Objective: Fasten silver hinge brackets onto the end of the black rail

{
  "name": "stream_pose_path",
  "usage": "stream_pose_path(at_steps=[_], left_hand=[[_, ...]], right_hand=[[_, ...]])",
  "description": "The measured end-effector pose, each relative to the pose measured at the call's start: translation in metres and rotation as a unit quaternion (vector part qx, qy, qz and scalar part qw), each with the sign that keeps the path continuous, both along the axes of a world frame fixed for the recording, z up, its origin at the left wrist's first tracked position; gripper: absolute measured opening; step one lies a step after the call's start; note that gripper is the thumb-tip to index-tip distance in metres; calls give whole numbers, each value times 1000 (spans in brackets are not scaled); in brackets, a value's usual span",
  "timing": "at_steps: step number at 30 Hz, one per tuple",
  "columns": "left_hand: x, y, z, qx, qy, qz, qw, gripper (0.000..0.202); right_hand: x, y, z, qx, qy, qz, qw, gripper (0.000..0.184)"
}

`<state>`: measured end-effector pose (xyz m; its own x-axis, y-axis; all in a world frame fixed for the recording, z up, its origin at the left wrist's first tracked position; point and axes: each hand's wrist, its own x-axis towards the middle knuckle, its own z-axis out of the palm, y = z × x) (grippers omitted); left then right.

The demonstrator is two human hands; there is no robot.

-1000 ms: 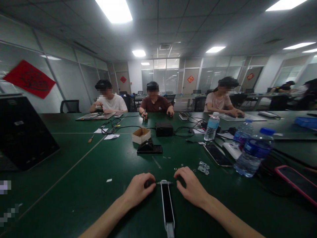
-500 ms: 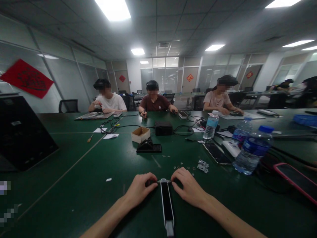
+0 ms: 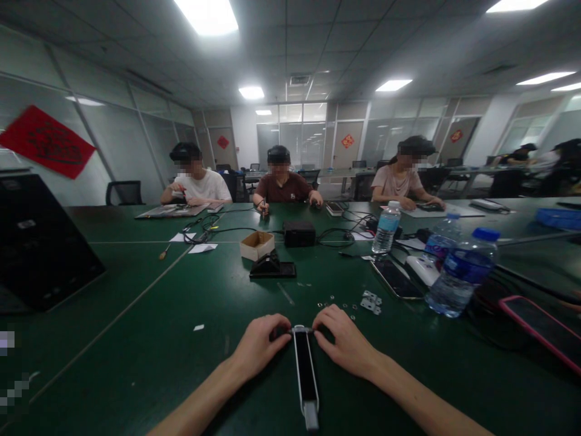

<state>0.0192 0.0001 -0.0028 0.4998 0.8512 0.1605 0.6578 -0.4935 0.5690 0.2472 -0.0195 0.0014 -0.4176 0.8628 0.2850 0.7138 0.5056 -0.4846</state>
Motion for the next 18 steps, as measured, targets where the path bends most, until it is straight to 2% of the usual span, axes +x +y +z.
stream_pose_path(at_steps=[12,18], left_hand=[[0,2,-4,22,-4,1,1000,11],[1,1,1,14,10,5,1000,12]], right_hand=[[0,0,1,-17,-7,-2,1000,12],[1,0,1,-15,-8,1,1000,13]])
